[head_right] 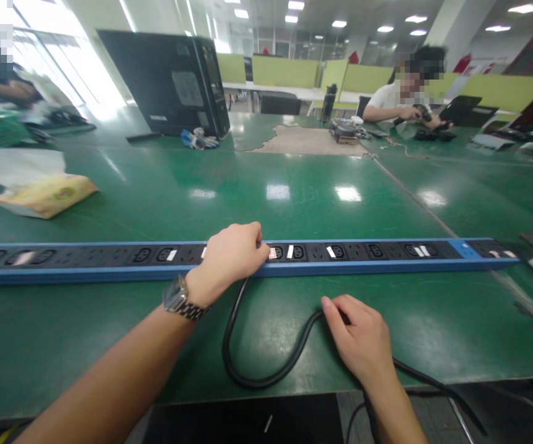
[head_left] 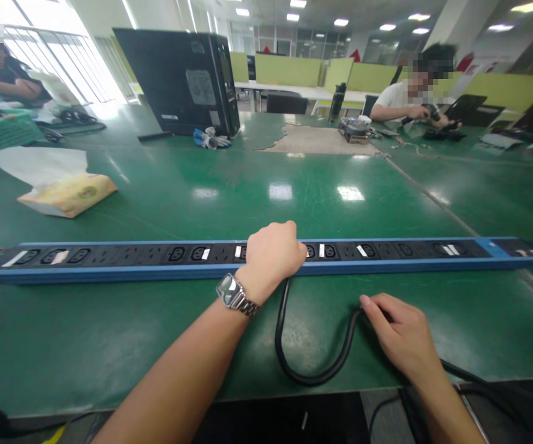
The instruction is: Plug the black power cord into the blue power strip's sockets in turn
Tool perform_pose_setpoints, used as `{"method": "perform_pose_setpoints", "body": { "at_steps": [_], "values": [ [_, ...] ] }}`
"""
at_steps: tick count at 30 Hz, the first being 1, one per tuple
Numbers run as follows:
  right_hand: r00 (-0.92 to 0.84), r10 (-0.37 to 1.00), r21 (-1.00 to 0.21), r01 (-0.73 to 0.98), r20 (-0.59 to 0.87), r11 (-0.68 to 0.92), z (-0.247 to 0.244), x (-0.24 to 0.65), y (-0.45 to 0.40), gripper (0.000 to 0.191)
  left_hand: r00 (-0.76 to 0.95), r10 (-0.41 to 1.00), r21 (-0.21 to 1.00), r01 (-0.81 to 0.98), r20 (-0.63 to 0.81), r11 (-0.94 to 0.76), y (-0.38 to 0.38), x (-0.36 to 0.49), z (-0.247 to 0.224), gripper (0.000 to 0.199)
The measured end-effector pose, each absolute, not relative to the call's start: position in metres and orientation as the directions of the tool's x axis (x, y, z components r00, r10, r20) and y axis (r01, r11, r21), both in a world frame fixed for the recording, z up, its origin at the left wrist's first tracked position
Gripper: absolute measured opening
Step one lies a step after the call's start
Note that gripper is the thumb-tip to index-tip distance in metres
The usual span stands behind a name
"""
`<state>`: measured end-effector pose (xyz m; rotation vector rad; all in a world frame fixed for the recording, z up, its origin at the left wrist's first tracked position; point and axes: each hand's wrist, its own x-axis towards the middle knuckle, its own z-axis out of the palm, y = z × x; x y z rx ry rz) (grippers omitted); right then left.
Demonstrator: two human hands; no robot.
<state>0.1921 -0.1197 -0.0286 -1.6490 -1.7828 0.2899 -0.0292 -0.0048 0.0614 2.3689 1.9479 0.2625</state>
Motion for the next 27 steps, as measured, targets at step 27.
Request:
{"method": "perform_pose_setpoints", "body": {
  "at_steps": [27],
  "values": [
    [0.034, 0.948, -0.562, 0.812, 0.317, 0.158, -0.027, 0.193, -0.116, 0.037, 0.175, 0.931, 0.558, 0.759, 0.320, -0.335, -0.007, -0.044, 0.055, 0.015]
  ]
}}
